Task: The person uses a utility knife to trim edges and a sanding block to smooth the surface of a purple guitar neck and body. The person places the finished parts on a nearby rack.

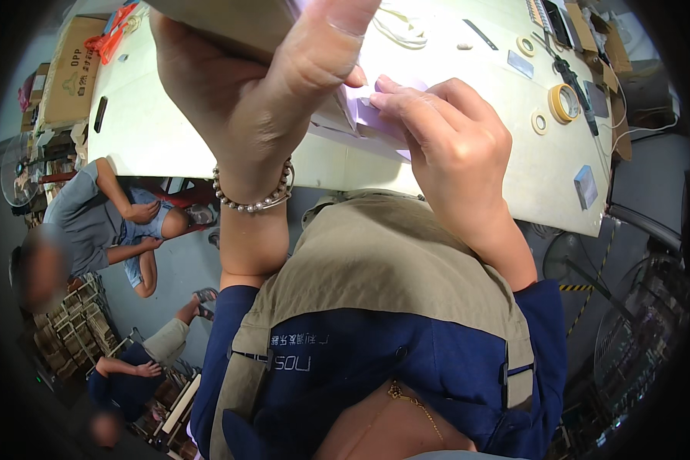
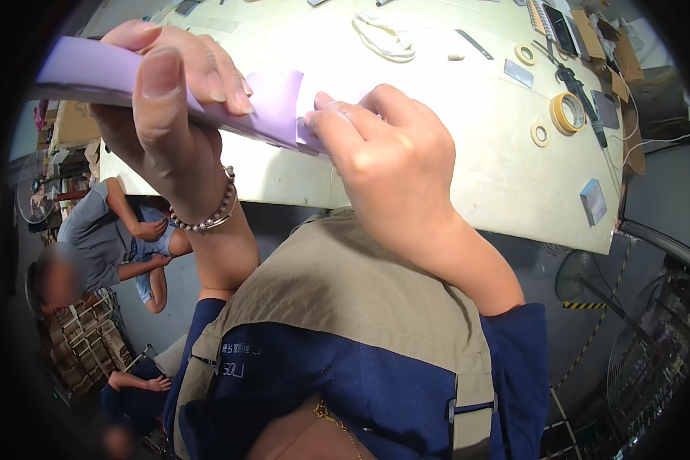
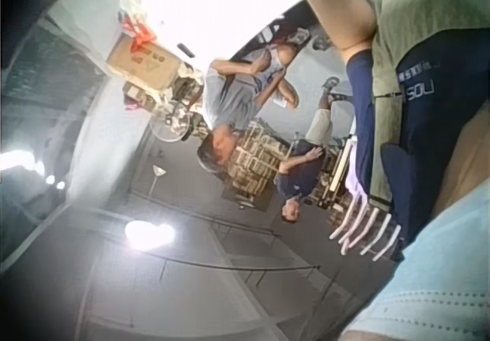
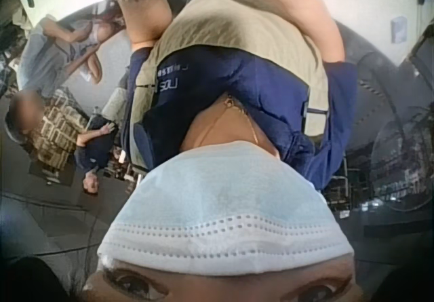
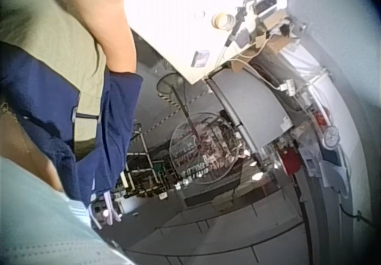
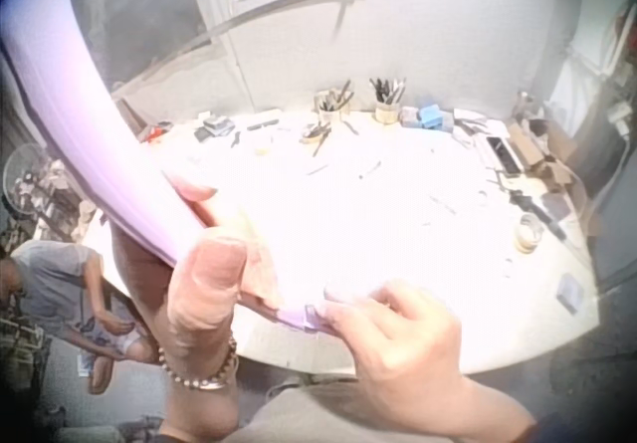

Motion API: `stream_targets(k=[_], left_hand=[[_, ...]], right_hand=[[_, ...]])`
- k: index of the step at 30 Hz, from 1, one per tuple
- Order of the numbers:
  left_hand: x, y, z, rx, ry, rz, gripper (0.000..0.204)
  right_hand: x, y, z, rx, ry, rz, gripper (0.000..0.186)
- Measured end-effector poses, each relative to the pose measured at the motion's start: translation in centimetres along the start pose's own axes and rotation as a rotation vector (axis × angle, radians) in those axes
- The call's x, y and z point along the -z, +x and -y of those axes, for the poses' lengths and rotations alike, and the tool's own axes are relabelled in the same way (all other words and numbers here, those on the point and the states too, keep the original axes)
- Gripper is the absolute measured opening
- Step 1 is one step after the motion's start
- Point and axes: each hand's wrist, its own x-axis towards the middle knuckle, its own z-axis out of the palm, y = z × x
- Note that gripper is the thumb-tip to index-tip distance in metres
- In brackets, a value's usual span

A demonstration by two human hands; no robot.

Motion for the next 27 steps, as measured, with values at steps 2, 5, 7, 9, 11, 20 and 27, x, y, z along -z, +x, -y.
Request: stream_targets(k=[2, 5, 7, 9, 11, 20, 27], left_hand=[[0.0, 0.1, 0.0, -0.004, -0.004, 0.012, 0.025], [0.0, 0.2, 0.1, -0.009, -0.015, 0.024, 0.025], [-0.1, 0.3, 0.2, -0.011, -0.022, 0.030, 0.025], [-0.1, 0.3, 0.3, -0.012, -0.022, 0.034, 0.025], [-0.1, 0.2, 0.3, -0.014, -0.028, 0.033, 0.025], [-0.1, 0.2, 0.4, -0.024, -0.007, 0.018, 0.024], [-0.5, 0.2, 0.3, -0.011, 0.002, -0.024, 0.023]], right_hand=[[0.2, 0.0, 0.2, -0.026, -0.009, 0.023, 0.029], [-0.2, -0.1, 0.4, 0.008, -0.074, -0.040, 0.026], [-0.9, -0.2, 0.1, 0.065, -0.102, -0.130, 0.021], [-1.0, -0.3, 0.5, 0.083, -0.150, -0.126, 0.020], [-1.1, -0.4, 0.7, 0.102, -0.188, -0.130, 0.020], [-0.3, -0.6, 0.4, 0.061, -0.050, -0.054, 0.021], [-1.2, -0.4, 0.1, 0.030, -0.094, -0.137, 0.022]])
